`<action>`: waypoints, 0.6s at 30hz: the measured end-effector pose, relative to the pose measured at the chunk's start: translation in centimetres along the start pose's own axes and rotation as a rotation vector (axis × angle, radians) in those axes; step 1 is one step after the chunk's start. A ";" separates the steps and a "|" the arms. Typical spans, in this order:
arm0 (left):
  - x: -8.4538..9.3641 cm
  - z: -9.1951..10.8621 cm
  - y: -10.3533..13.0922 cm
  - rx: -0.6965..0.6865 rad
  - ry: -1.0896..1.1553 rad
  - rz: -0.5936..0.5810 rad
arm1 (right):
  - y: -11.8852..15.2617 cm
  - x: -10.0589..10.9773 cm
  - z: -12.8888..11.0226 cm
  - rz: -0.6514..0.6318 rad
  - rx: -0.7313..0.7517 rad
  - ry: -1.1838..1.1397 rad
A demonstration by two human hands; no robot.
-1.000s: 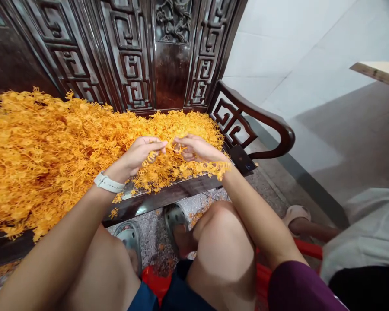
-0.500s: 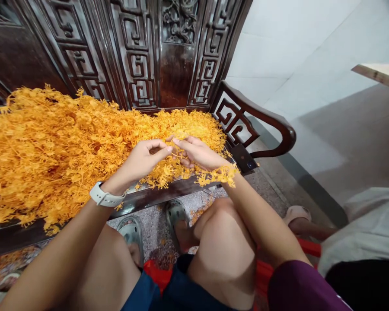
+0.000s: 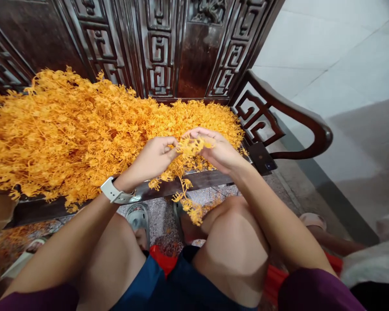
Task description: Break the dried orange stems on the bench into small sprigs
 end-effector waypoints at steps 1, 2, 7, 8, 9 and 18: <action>0.2 0.0 0.0 -0.034 -0.055 0.030 | 0.0 -0.2 0.1 -0.008 -0.030 -0.016; 0.4 0.0 0.0 -0.070 -0.121 0.074 | 0.0 -0.4 0.1 -0.009 -0.066 -0.030; 1.8 -0.1 0.1 -0.130 -0.292 0.330 | 0.3 -1.2 -0.1 -0.038 -0.223 -0.103; 1.9 -0.1 0.2 -0.132 -0.293 0.362 | 0.3 -1.4 -0.2 -0.045 -0.221 -0.112; 2.0 -0.1 0.3 -0.134 -0.294 0.386 | 0.3 -1.5 -0.3 -0.050 -0.206 -0.118; 1.5 0.4 0.8 -0.228 -0.442 0.311 | -0.9 -0.1 0.5 0.051 -0.088 -0.207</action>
Point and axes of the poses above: each hand's wrist, its own y-axis away from the middle knuckle, its own x-axis out of the back of the hand, z = x × y, the point moved 5 cm from there along -y, towards the middle knuckle, and after that the axes turned 2 degrees about -y, right-handed, at the moved point
